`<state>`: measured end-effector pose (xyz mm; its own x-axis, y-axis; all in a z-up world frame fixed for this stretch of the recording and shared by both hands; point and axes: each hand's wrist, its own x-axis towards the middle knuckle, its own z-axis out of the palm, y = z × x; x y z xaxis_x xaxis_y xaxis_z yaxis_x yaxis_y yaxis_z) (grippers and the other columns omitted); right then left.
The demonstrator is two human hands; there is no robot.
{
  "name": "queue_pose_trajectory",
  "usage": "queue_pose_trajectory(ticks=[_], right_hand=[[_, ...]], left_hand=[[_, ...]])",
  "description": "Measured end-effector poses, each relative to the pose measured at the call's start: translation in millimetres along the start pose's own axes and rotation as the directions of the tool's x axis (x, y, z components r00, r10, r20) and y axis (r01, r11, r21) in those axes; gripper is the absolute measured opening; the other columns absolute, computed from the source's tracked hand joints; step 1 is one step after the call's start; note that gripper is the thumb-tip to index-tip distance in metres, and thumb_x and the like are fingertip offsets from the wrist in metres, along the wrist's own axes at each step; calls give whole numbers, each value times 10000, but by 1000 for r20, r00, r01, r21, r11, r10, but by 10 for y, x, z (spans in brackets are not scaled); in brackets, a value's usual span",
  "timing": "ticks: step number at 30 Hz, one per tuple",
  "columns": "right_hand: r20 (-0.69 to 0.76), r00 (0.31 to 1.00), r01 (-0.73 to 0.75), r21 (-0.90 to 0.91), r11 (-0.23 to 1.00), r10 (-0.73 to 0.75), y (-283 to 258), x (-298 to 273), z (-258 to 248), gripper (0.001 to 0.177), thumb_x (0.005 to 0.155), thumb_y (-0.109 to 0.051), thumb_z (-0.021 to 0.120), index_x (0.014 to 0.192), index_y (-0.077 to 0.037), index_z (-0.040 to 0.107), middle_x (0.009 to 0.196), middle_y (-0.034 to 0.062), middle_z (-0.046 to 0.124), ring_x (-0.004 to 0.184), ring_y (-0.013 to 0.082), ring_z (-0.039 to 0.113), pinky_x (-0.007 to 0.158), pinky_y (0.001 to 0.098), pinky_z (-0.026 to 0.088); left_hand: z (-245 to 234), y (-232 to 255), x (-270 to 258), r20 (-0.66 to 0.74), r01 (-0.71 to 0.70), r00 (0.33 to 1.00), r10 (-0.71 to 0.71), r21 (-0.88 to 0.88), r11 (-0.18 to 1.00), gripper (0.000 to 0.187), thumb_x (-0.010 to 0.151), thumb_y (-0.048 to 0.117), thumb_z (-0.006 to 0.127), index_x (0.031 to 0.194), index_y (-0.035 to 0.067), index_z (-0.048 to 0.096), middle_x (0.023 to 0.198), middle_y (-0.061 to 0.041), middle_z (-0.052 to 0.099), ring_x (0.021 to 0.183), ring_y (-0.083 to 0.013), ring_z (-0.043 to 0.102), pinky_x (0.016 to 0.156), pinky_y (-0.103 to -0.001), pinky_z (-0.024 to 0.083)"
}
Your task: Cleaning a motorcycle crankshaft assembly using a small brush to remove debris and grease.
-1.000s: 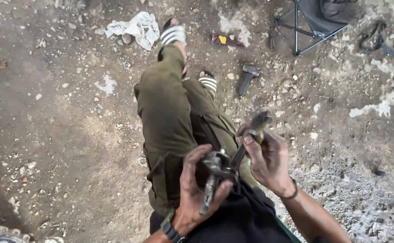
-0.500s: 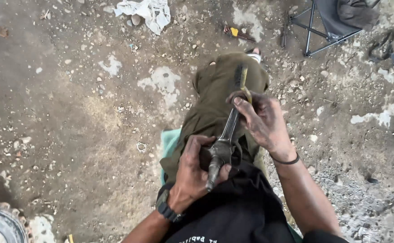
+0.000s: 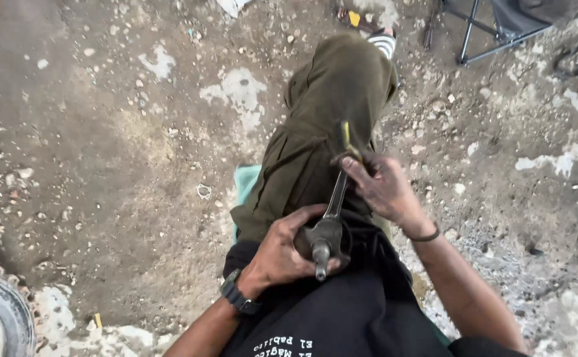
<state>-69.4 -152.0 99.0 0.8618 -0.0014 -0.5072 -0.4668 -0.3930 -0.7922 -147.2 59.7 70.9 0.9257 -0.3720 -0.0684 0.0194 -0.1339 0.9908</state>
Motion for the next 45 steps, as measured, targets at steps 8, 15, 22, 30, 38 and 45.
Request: queue_pose_trajectory(ticks=[8, 15, 22, 30, 38, 45], right_hand=[[141, 882, 447, -548, 707, -449, 103, -548, -573, 378, 1049, -78, 513, 1418, -17, 573, 926, 138, 652, 576, 174, 558, 475, 278, 501], [238, 778, 526, -752, 397, -581, 98, -967, -526, 433, 1027, -96, 598, 1450, -187, 597, 845, -9, 623, 621, 155, 565, 479, 343, 513], [337, 730, 576, -773, 268, -595, 277, -738, -463, 283, 1037, -106, 593, 1316, -112, 640, 923, 72, 739, 401, 71, 521, 239, 224, 400], [493, 809, 569, -794, 216, -320, 256, -679, -487, 621, 989, -171, 542, 1569, -239, 332, 944, 31, 635, 357, 58, 416, 223, 247, 376], [392, 854, 494, -818, 295, -343, 15, -554, -539, 462, 1013, -186, 548, 1471, -239, 523, 826, -3, 625, 368, 134, 478, 253, 309, 384], [390, 822, 485, -862, 148, -415, 283, -599, -522, 528, 1090, -164, 463, 1589, -273, 329, 965, 7, 649, 346, 13, 337, 207, 191, 304]], left_hand=[[82, 30, 14, -88, 18, 996, -14, 48, 999, 767, 648, 343, 934, 1287, 30, 650, 1187, -144, 727, 1087, -315, 731, 946, -402, 591], [164, 40, 43, -32, -27, 999, 33, 172, 985, 799, 709, 419, 913, 1335, 38, 593, 1134, -91, 641, 1002, -225, 685, 890, -344, 612], [164, 65, 46, -39, 36, 999, -30, 174, 984, 785, 692, 428, 903, 1321, 49, 624, 1096, -66, 632, 943, -201, 682, 829, -348, 616], [129, 20, 114, -32, 23, 999, -17, 189, 982, 795, 715, 382, 910, 1342, 8, 596, 1151, -115, 649, 1005, -245, 697, 870, -354, 631], [98, 6, 138, -10, 19, 1000, -17, 188, 982, 747, 724, 378, 919, 1310, 36, 604, 1147, -100, 650, 862, -207, 710, 707, -319, 630], [64, 1, 119, -21, -24, 999, 28, 174, 984, 733, 729, 360, 924, 1291, 9, 610, 1127, -111, 647, 878, -223, 710, 710, -337, 632]])
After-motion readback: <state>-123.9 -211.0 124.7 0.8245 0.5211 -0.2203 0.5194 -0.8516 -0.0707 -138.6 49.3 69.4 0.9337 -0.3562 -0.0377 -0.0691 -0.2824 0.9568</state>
